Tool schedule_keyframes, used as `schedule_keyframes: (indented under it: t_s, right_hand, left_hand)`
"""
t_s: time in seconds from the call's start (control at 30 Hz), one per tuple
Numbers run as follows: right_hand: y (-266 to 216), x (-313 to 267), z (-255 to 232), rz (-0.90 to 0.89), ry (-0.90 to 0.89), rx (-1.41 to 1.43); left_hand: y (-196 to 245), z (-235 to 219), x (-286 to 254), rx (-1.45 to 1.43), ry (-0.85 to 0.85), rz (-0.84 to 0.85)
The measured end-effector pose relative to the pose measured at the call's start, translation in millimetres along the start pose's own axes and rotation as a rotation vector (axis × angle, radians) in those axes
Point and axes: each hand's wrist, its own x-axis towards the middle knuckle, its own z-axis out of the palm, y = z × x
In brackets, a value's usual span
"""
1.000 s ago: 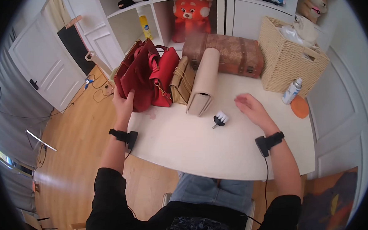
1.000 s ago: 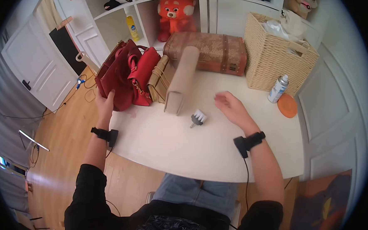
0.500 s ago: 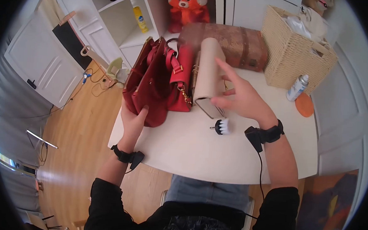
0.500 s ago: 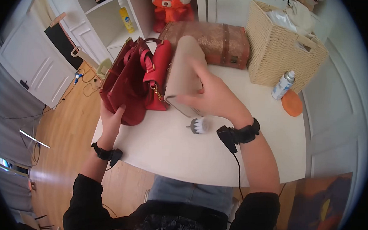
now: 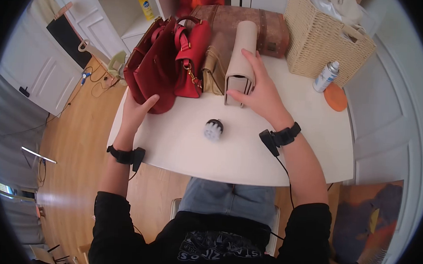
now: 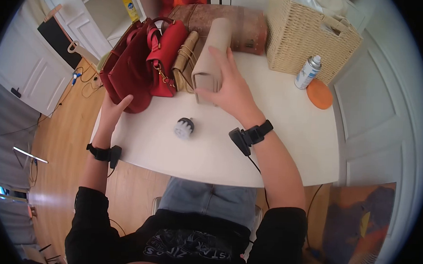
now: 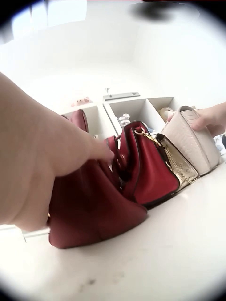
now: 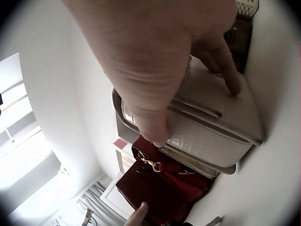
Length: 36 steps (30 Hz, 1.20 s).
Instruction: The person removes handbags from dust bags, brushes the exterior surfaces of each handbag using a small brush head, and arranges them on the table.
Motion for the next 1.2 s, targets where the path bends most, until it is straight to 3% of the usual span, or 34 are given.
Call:
schedule_keyframes:
  t_s: [0.1, 0.2, 0.33, 0.4, 0.43, 0.47, 0.53, 0.6, 0.67, 0.73, 0.8, 0.9, 1.07, 1.2]
  right_hand:
    - [3.2, -2.4, -0.5, 0.028, 0.015, 0.018]
    - [3.1, -1.8, 0.9, 0.013, 0.006, 0.023]
    - [6.2, -4.9, 7.1, 0.029, 0.03, 0.006]
    - [7.0, -9.3, 11.7, 0.031, 0.054, 0.006]
    - [6.5, -10.3, 12.9, 0.039, 0.063, 0.005]
    - [6.6, -10.0, 13.0, 0.046, 0.071, 0.001]
    - [6.5, -8.6, 12.3, 0.045, 0.079, -0.033]
    - [2.6, -9.0, 14.8, 0.036, 0.066, -0.071]
    - [-2.2, -10.4, 13.7, 0.145, 0.079, 0.027]
    - [-5.7, -11.0, 6.2, 0.121, 0.08, 0.031]
    - [-10.6, -14.3, -1.2, 0.1, 0.094, 0.038]
    - [-24.3, -31.5, -9.3, 0.096, 0.09, 0.026]
    - [-53.0, -71.9, -8.4, 0.066, 0.202, -0.306]
    - [-48.6, -68.8, -14.1, 0.02, 0.171, -0.267]
  left_hand:
    - [-3.8, -9.7, -24.0, 0.015, -0.01, -0.134]
    - [-3.4, -18.3, -33.6, 0.134, -0.006, -0.136]
    - [3.4, -12.6, -42.6, 0.087, 0.003, -0.088]
    - [5.7, -6.7, -55.7, 0.427, 0.279, -0.059]
    - [17.5, 2.5, -65.2, 0.492, 0.409, 0.157]
    - [32.1, 10.7, -69.4, 0.495, 0.398, 0.159]
    - [79.3, 25.6, -79.5, 0.608, 0.105, 0.565]
    - [109.5, 53.5, -72.6, 0.529, -0.153, 0.484]
    - [102.3, 79.2, -60.0, 0.528, -0.2, 0.452]
    - [93.4, 103.0, -49.4, 0.523, -0.24, 0.445]
    - [90.5, 121.8, -40.8, 0.479, -0.37, 0.217]
    - [95.8, 139.3, -33.0, 0.413, -0.421, 0.113]
    - [82.9, 161.1, -22.4, 0.398, -0.416, 0.223]
    - [86.1, 159.5, -9.2, 0.316, -0.493, 0.173]
